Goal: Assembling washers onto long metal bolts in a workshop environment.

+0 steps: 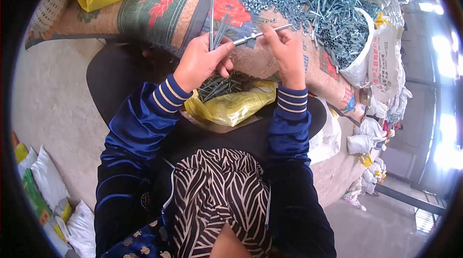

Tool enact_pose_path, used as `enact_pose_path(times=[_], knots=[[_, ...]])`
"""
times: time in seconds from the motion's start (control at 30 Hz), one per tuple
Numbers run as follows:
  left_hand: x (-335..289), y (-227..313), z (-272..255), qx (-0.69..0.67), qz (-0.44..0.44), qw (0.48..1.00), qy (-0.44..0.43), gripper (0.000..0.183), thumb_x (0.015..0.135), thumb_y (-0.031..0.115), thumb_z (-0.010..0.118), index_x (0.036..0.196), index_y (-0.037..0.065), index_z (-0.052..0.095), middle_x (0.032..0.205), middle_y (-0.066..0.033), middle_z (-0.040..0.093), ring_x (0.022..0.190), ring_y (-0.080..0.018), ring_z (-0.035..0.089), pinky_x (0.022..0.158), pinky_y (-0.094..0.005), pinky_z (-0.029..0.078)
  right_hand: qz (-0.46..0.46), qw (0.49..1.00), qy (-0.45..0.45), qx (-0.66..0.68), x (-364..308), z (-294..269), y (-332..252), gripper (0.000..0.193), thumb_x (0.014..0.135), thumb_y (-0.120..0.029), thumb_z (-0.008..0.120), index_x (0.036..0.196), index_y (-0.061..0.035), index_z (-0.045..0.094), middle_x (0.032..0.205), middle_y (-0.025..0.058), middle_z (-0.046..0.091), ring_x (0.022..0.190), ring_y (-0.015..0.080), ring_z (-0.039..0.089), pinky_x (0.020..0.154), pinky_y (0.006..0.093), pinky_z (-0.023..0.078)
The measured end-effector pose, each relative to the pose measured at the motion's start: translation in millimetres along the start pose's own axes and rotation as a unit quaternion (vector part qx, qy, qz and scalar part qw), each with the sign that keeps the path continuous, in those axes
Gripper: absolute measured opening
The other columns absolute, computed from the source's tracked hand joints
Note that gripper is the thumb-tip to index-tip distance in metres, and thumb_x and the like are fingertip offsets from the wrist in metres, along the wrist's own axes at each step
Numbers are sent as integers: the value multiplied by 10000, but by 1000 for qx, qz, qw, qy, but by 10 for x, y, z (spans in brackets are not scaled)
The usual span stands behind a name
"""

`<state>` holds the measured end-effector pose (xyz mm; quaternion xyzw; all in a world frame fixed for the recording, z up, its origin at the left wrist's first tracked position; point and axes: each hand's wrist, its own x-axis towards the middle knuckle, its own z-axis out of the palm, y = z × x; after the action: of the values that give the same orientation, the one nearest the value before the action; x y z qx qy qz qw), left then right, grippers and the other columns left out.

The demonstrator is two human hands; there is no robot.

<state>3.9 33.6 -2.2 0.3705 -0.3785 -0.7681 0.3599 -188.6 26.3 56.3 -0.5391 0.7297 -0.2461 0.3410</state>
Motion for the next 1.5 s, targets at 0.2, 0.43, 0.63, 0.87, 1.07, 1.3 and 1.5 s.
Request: enact_pose_path(times=[0.2,0.43,0.63,0.87,1.07,1.3,1.5], knots=[[-10,33,22,15,33,999,-20,245,918,230,583,1050,25,557,678,-48,632,469,-75,558,391,-175,347,-17,989,-41,145,51,-107,201,280,879,-232,654,974,32,648,745,2,625,661,37,552,577,189,411],[27,-25,-29,-21,8,999,-31,207,908,174,584,1006,-8,561,658,-72,629,443,-95,558,401,-188,388,-88,973,-18,214,51,-40,207,289,891,-249,639,993,21,648,786,39,649,685,51,564,598,196,419],[1,19,-20,-4,-10,1000,-27,227,912,211,587,1025,17,557,671,-52,632,464,-86,567,393,-178,360,-86,979,-19,184,21,-34,130,326,902,-232,622,1084,38,601,805,60,667,632,59,561,590,201,438],[-1,27,-16,4,-18,999,-28,218,913,192,575,1016,1,552,659,-63,635,457,-93,576,388,-188,364,-75,955,-45,285,22,15,199,339,891,-199,635,1114,51,585,742,16,627,647,42,545,589,178,432],[-8,44,62,65,11,997,-35,224,921,237,577,1016,35,579,623,-17,593,427,-68,501,378,-189,338,-125,967,-91,200,-77,91,223,256,852,-195,665,1013,4,647,725,8,627,604,55,533,553,206,424],[57,-86,-123,82,-47,995,-10,226,945,255,527,981,37,573,648,3,521,501,-64,485,429,-211,362,-213,971,-107,-12,-75,-246,251,317,769,-262,699,918,16,658,707,91,636,630,130,588,607,278,470],[28,-13,-15,76,-90,989,-88,329,977,345,438,1076,43,526,661,4,493,494,-58,436,420,-194,325,-83,900,348,-248,668,-1060,1234,280,771,-234,657,938,-10,657,819,164,669,716,308,651,680,390,502]])
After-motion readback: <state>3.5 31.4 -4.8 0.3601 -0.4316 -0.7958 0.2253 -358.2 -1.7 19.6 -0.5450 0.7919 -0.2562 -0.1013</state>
